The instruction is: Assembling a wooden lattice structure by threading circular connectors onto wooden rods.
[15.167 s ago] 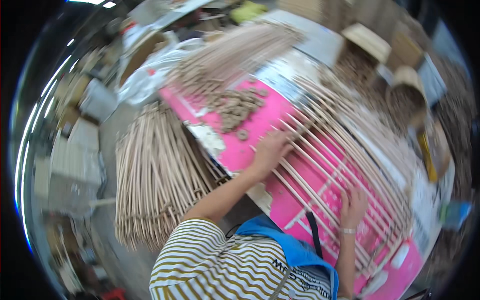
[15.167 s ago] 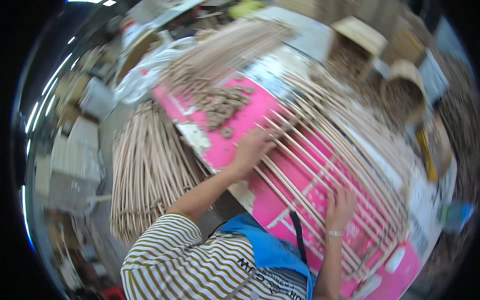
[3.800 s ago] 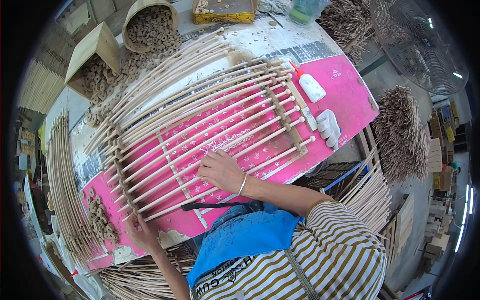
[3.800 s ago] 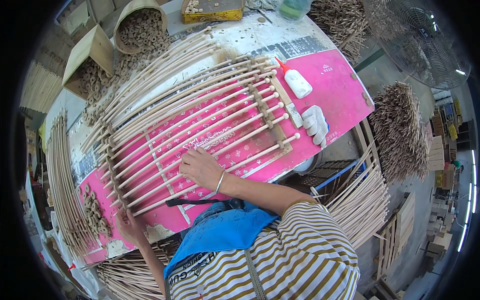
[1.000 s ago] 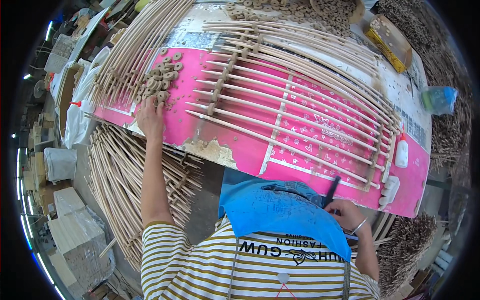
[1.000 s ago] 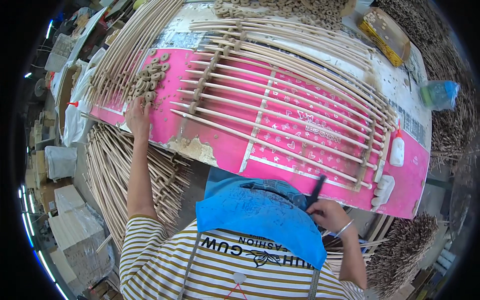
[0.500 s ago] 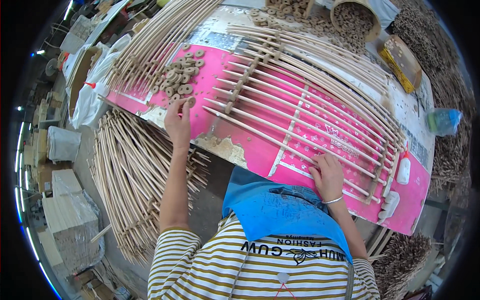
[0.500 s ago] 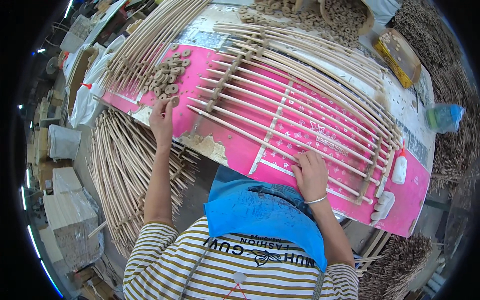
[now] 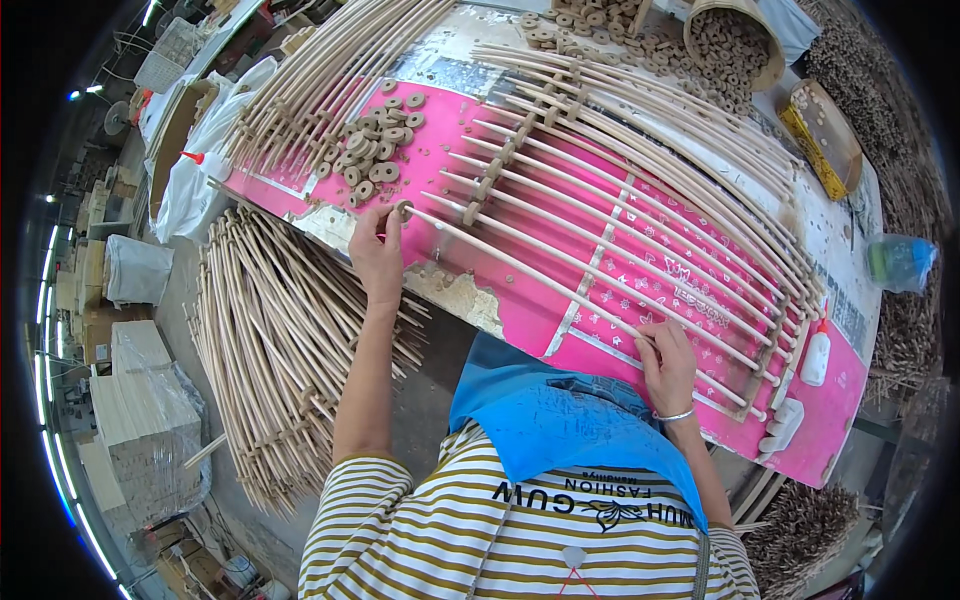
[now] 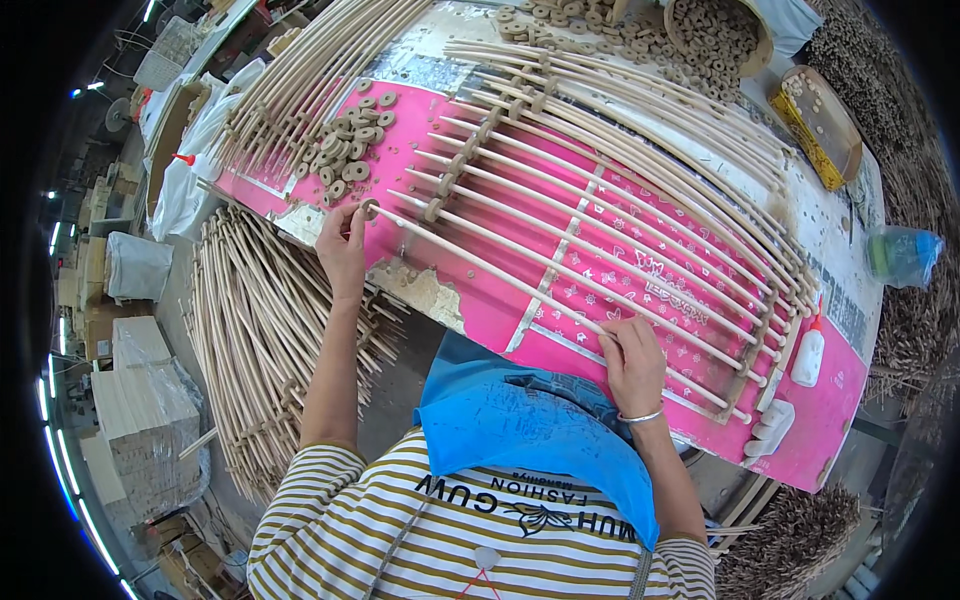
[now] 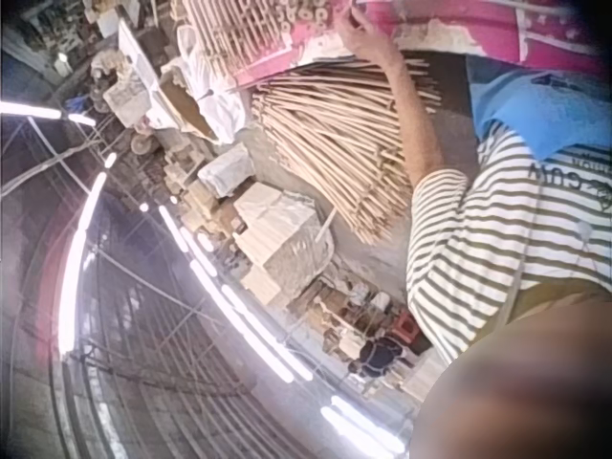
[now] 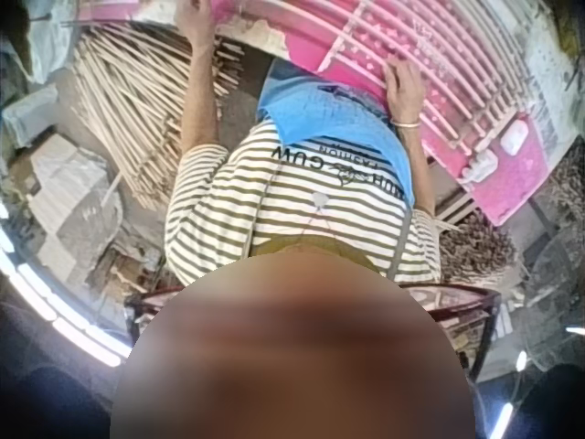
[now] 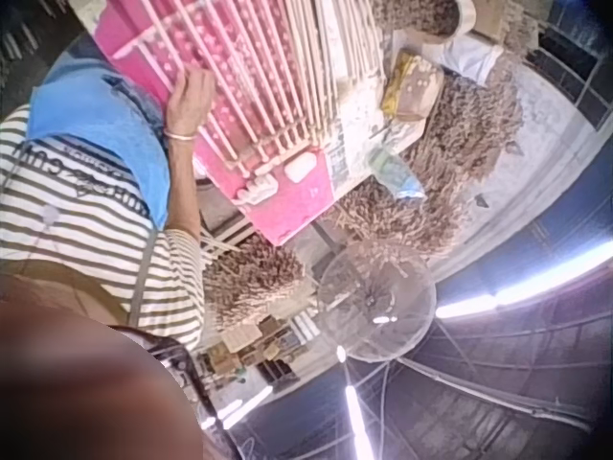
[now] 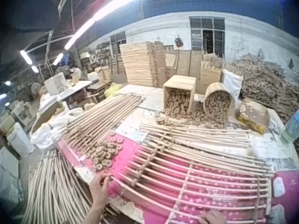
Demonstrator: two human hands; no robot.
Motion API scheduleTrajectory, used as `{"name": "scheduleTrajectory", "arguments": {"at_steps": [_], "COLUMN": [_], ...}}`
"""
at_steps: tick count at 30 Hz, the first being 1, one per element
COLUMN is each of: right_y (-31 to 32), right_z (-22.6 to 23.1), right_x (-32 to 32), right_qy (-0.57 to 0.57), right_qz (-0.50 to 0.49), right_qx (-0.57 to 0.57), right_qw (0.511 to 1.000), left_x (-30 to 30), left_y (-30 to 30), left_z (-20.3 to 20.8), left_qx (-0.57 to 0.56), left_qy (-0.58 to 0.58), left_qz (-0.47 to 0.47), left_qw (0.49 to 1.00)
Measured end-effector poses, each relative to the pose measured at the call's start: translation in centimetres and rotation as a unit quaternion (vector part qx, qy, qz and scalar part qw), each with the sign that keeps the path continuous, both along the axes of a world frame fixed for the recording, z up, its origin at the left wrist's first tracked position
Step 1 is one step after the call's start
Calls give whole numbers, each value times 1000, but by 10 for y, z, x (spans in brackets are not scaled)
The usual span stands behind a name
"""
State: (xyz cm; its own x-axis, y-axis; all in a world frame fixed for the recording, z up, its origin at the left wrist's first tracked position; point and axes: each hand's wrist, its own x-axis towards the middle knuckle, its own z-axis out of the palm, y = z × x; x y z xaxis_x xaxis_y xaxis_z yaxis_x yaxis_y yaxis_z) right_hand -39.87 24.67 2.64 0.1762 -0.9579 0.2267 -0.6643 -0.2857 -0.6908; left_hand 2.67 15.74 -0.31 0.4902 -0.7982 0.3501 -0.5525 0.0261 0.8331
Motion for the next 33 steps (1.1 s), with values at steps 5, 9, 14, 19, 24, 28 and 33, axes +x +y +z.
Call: {"name": "scheduleTrajectory", "arguments": {"at_steps": [5, 9, 14, 19, 24, 28, 33], "right_y": [0, -2, -1, -5, -11, -15, -15], "right_z": [-3, -2, 0, 5, -1, 1, -12], "right_x": [-2, -2, 2, -2, 1, 5, 1], "right_qy": [3, 1, -49, 30, 63, 39, 75], "right_qz": [9, 6, -27, -16, -28, -33, -35], "right_qx": [-6, 3, 45, 13, -17, -5, -16], "right_qw": [1000, 1000, 997, 999, 998, 999, 996], "left_x": [-4, -18, -47, -56, -61, -65, -72], "left_y": [1, 7, 18, 25, 23, 22, 24], "left_z": [0, 3, 22, 14, 8, 4, 1], "left_qx": [14, 12, 32, 33, 48, 35, 42], "left_qy": [-5, -52, -113, -105, -116, -126, -147], "left_qz": [4, -15, -37, -40, -49, -54, -49], "left_qw": [1000, 998, 992, 993, 991, 990, 987]}}
